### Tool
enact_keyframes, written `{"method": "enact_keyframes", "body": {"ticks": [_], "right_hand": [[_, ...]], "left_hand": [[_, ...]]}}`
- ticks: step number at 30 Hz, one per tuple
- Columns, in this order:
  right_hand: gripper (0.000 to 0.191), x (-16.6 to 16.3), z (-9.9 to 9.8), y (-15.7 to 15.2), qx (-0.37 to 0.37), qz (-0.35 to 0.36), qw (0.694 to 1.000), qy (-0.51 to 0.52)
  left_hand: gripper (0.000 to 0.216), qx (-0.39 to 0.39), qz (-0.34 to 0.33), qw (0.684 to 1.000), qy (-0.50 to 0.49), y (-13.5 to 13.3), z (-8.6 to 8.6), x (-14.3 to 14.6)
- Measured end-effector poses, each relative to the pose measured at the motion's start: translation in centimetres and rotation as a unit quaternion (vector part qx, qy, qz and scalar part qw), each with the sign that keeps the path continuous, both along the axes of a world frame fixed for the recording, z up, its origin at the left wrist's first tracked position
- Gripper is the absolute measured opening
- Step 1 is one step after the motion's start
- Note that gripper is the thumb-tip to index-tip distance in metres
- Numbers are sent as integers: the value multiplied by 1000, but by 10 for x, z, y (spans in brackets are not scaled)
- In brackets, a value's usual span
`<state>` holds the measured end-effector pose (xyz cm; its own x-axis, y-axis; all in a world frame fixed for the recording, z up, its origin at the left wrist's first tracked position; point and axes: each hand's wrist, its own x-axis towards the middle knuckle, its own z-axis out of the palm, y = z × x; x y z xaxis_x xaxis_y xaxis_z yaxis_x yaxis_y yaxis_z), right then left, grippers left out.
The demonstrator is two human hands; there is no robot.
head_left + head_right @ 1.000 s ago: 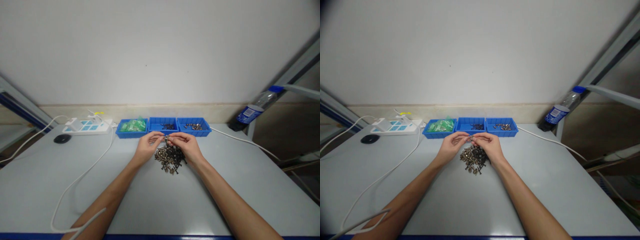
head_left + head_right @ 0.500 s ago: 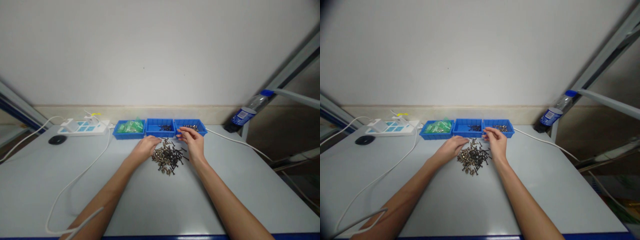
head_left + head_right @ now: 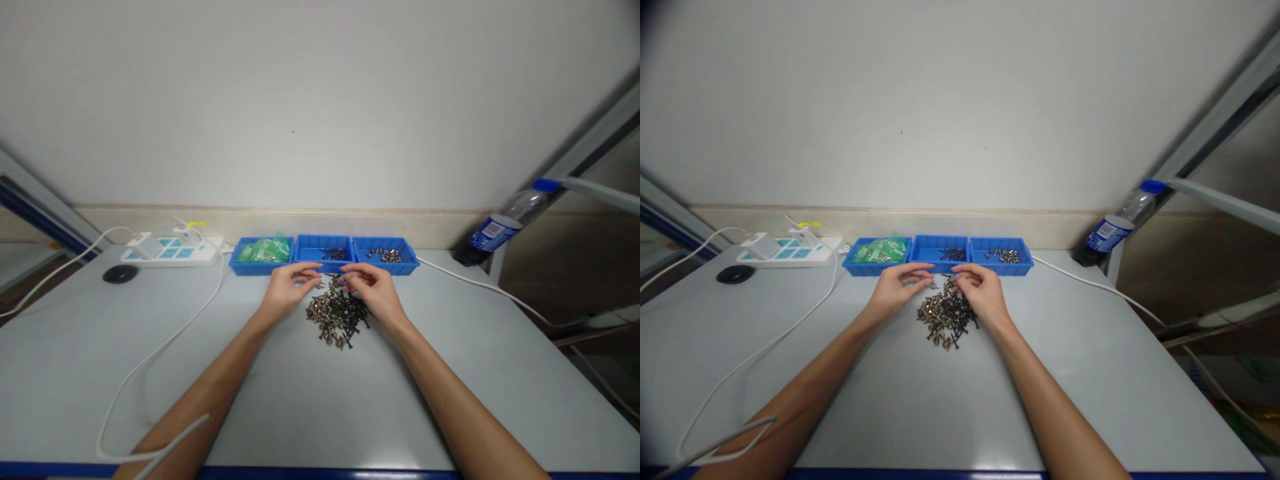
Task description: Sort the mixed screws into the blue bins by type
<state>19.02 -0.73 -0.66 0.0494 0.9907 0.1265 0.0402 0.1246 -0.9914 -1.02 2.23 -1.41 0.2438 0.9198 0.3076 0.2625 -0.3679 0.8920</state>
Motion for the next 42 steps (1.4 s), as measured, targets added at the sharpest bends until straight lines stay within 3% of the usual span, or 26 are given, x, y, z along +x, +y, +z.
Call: {"method": "enact_keyframes", "body": {"ticks": [3, 7, 11, 14, 20, 29, 33, 37, 42], "right_hand": [[25, -4, -4, -2, 20, 38, 998, -48], [24, -7, -4, -4, 20, 48, 997, -57], [25, -4, -4, -3, 8, 39, 998, -47], [25, -3, -4, -2, 6, 40, 998, -39], [24, -4, -5, -2, 11, 43, 997, -57], [24, -4, -6, -2, 15, 52, 997, -59], [23, -4, -5, -2, 14, 50, 997, -63], [25, -3, -5, -2, 19, 58, 996, -59], [28, -4, -4, -4, -18, 100, 995, 9]], "left_hand": [[27, -11, 6, 1000, 0, 1, -4, 0], [21, 64, 7, 990, 123, 2, -10, -5], [22, 125, -36, 968, 217, 3, -10, -13], [25, 121, -64, 966, 219, 4, -8, -17], [36, 87, -58, 979, 177, 4, -8, -15], [28, 137, -51, 967, 207, 2, -14, -14], [27, 97, -43, 982, 158, -1, -7, -10], [30, -3, -43, 999, 5, -6, 1, -4], [40, -118, -73, 983, -123, -11, 9, 0]]}}
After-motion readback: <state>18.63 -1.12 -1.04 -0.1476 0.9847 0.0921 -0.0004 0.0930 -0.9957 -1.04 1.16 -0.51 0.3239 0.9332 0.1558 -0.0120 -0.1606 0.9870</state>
